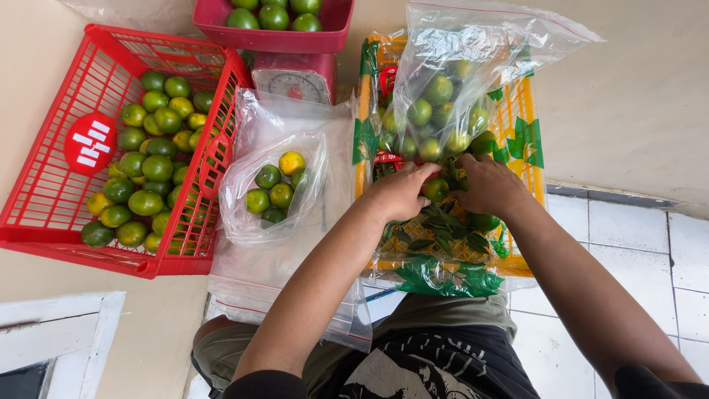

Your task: The person sorts and bags small green fruits by hand, moving them from a red crate and a basket into plastic zip bags and onto a scale.

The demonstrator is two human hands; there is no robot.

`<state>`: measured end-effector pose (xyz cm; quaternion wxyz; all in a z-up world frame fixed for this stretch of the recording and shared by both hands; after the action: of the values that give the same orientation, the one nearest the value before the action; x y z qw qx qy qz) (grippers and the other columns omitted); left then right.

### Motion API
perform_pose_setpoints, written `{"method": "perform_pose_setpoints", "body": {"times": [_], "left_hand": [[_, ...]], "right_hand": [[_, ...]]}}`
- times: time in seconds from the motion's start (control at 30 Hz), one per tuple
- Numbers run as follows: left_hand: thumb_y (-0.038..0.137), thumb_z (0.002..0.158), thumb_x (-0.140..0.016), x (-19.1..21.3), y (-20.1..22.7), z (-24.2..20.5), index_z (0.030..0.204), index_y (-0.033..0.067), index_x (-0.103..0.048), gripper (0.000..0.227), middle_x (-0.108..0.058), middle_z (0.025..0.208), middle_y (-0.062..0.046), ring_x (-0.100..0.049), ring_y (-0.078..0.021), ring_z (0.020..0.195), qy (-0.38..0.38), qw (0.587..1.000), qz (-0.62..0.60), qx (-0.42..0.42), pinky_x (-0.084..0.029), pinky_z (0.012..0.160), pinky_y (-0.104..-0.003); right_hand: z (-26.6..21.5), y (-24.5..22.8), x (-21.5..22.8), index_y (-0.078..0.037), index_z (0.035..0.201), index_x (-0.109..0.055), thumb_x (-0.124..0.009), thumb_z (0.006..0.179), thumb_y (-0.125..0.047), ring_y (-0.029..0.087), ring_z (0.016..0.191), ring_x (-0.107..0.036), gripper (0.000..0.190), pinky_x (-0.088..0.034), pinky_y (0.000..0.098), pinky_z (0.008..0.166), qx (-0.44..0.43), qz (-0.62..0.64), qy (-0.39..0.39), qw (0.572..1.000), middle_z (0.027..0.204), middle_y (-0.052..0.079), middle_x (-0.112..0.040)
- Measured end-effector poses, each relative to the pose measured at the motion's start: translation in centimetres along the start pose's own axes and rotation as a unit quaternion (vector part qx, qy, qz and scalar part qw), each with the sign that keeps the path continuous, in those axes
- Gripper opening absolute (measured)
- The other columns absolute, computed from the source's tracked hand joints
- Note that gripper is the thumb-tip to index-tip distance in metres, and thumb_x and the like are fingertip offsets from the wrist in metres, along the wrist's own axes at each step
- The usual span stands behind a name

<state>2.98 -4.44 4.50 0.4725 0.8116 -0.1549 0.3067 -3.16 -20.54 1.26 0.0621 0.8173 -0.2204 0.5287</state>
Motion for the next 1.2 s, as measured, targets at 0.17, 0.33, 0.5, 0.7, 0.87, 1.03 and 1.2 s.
{"method": "perform_pose_setpoints", "body": {"times": [0.17, 0.33, 0.5, 0.7, 0.87, 1.03, 1.2], "left_hand": [[0.01, 0.099, -0.062, 0.4, 1.8, -1.5, 0.152, 0.0063, -0.041, 0.057, -0.043, 0.146, -0.029, -0.06, -0.0487, 0.124, -0.031, 0.999, 0.023, -0.009, -0.059, 0.095, -0.055], [0.008, 0.096, -0.066, -2.6, -0.9, 2.1, 0.15, 0.0056, -0.044, 0.059, -0.046, 0.147, -0.027, -0.064, -0.046, 0.121, -0.015, 0.998, 0.043, -0.031, -0.06, 0.092, -0.051], [0.011, 0.093, -0.071, -3.6, -3.8, 3.7, 0.146, 0.0011, -0.034, 0.065, -0.047, 0.14, -0.031, -0.069, -0.0462, 0.105, 0.031, 0.998, 0.059, 0.013, -0.062, 0.082, -0.056], [0.0, 0.097, -0.06, 1.9, -2.5, 2.0, 0.139, 0.0005, -0.04, 0.046, -0.049, 0.126, -0.029, -0.068, -0.0461, 0.105, 0.146, 0.961, -0.236, -0.005, -0.06, 0.089, -0.051], [0.003, 0.093, -0.072, 5.1, -0.5, -0.9, 0.136, 0.0047, -0.043, 0.052, -0.052, 0.129, -0.032, -0.063, -0.0406, 0.111, 0.222, 0.902, -0.363, -0.08, -0.056, 0.093, -0.048], [0.002, 0.095, -0.07, 4.9, -0.3, -2.6, 0.146, 0.0069, -0.043, 0.058, -0.055, 0.126, -0.027, -0.066, -0.028, 0.1, 0.207, 0.862, -0.441, -0.137, -0.063, 0.085, -0.039], [0.016, 0.108, -0.054, 4.1, 0.7, -6.7, 0.155, 0.002, -0.036, 0.052, -0.052, 0.128, -0.022, -0.064, -0.0221, 0.104, 0.157, 0.796, -0.563, -0.157, -0.06, 0.082, -0.03]], "right_hand": [[1.3, 0.9, -2.7, -0.014, 0.132, -0.062, -0.08, 0.081, -0.043, 0.039, 0.11, -0.072, 0.061, -0.061, 0.0521, 0.085, 0.029, -0.11, -0.044, 0.993, 0.115, 0.019, -0.072], [-0.9, -1.2, -0.5, -0.013, 0.125, -0.07, -0.079, 0.083, -0.046, 0.034, 0.108, -0.073, 0.054, -0.062, 0.0486, 0.088, 0.058, -0.104, -0.07, 0.99, 0.113, 0.015, -0.074], [-4.1, -4.6, 4.4, 0.012, 0.13, -0.058, -0.078, 0.09, -0.028, 0.056, 0.119, -0.061, 0.06, -0.054, 0.0664, 0.097, 0.123, 0.152, -0.033, 0.98, 0.12, 0.037, -0.064], [-3.9, -4.2, 5.3, 0.009, 0.125, -0.059, -0.08, 0.089, -0.01, 0.053, 0.096, -0.069, 0.047, -0.057, 0.0612, 0.083, 0.208, 0.357, 0.075, 0.907, 0.104, 0.035, -0.067], [-3.0, -3.1, 5.7, 0.006, 0.125, -0.064, -0.076, 0.093, -0.008, 0.034, 0.086, -0.068, 0.036, -0.057, 0.0474, 0.075, 0.252, 0.48, 0.114, 0.832, 0.1, 0.027, -0.068], [-3.5, -3.3, 5.8, 0.008, 0.134, -0.058, -0.074, 0.088, 0.001, 0.037, 0.095, -0.068, 0.049, -0.06, 0.0489, 0.078, 0.28, 0.54, 0.09, 0.789, 0.107, 0.028, -0.066], [-4.4, -4.3, 6.5, 0.004, 0.144, -0.05, -0.074, 0.083, 0.01, 0.039, 0.098, -0.071, 0.067, -0.063, 0.0486, 0.081, 0.297, 0.549, 0.088, 0.776, 0.106, 0.029, -0.067]]}}
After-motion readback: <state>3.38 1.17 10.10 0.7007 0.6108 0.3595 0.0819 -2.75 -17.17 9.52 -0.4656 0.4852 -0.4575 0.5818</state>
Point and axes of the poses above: each hand's wrist, its own z-axis towards the middle knuckle, its own x-axis out of the back of the hand, y = z × x, the point moved 6 cm from there along z, towards the middle knuckle
